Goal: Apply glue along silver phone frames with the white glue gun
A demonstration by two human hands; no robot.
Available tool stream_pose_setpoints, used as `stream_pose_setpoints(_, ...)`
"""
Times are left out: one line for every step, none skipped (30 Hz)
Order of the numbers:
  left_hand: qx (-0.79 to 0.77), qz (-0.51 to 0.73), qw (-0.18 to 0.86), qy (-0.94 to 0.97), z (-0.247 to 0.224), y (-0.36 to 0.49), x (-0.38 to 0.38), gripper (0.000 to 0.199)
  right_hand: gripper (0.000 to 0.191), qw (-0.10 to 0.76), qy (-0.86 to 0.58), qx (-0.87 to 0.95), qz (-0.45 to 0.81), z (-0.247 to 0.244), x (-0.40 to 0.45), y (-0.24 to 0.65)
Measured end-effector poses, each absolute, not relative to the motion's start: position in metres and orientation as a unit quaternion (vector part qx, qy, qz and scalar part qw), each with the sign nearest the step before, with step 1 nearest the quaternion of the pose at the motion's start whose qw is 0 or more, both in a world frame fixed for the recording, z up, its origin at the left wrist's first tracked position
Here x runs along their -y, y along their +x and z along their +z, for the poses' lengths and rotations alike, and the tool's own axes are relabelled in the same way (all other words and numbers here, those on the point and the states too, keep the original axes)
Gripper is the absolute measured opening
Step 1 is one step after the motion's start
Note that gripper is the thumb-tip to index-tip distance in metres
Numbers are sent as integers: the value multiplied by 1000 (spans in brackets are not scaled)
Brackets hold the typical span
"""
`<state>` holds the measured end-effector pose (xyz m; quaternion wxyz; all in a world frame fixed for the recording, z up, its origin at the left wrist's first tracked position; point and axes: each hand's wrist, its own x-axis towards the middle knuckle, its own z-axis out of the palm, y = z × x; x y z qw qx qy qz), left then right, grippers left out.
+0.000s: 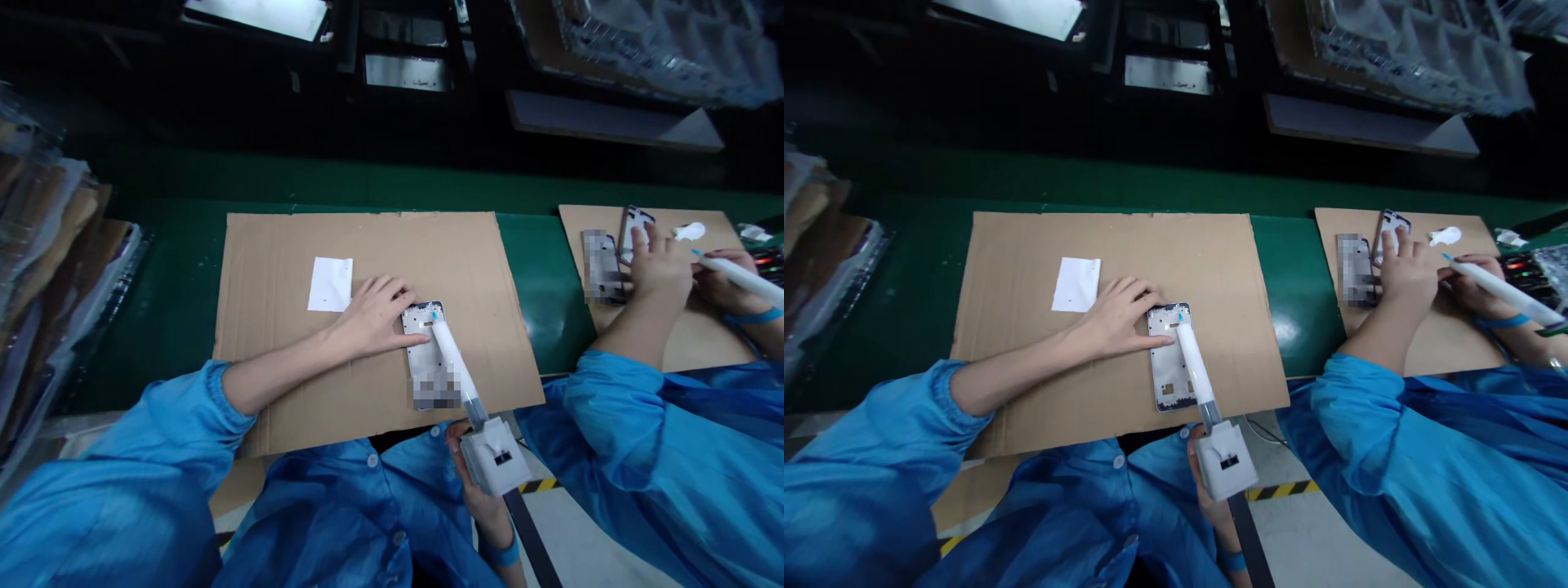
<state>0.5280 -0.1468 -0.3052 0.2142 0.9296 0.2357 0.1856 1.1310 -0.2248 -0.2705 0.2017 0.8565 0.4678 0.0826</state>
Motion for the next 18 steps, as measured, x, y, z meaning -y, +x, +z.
stream_pose_setpoints(-235,186,214,930,-305,528,147,72,75,191,863,-463,69,-269,223,1129)
stream_pose_setpoints(-234,186,212,930,-305,528,147,71,76,173,869,-461,58,-266,221,1125)
stream_pose_setpoints(-234,186,211,931,-305,528,147,71,76,157,870,-465,51,-263,218,1119)
stream_pose_setpoints(-236,185,209,931,-305,528,147,71,77,153,865,-475,52,-260,216,1112)
stream_pose_setpoints(-237,183,207,931,-304,527,147,71,77,153,859,-485,58,-257,214,1105)
stream_pose_setpoints(-238,182,207,931,-304,527,147,71,78,154,853,-494,68,-255,213,1099)
stream_pose_setpoints(-238,182,207,931,-304,527,147,71,79,157,848,-500,78,-254,212,1095)
stream_pose_setpoints(-238,181,208,931,-304,528,147,71,79,161,843,-505,87,-254,211,1092)
stream_pose_setpoints(-237,181,208,931,-305,528,147,71,78,165,836,-514,93,-254,210,1092)
stream_pose_setpoints(-236,182,209,931,-306,528,147,71,76,168,825,-530,97,-256,210,1095)
stream_pose_setpoints(-235,183,209,931,-306,528,147,71,73,170,807,-557,100,-258,209,1099)
stream_pose_setpoints(-234,184,210,931,-307,528,147,71,70,170,780,-594,101,-260,207,1105)
stream_pose_setpoints(-234,184,211,931,-308,528,146,71,66,168,746,-638,96,-263,206,1113)
stream_pose_setpoints(-233,184,213,931,-308,528,146,71,61,164,708,-681,87,-266,205,1121)
stream_pose_setpoints(-233,183,215,931,-308,528,146,71,58,158,672,-720,73,-269,203,1130)
stream_pose_setpoints(-232,181,217,931,-308,528,146,70,55,152,642,-750,58,-272,202,1138)
stream_pose_setpoints(-231,180,219,931,-307,528,147,70,54,144,621,-769,44,-274,202,1145)
stream_pose_setpoints(-231,178,221,930,-307,528,147,69,55,135,610,-780,35,-277,202,1152)
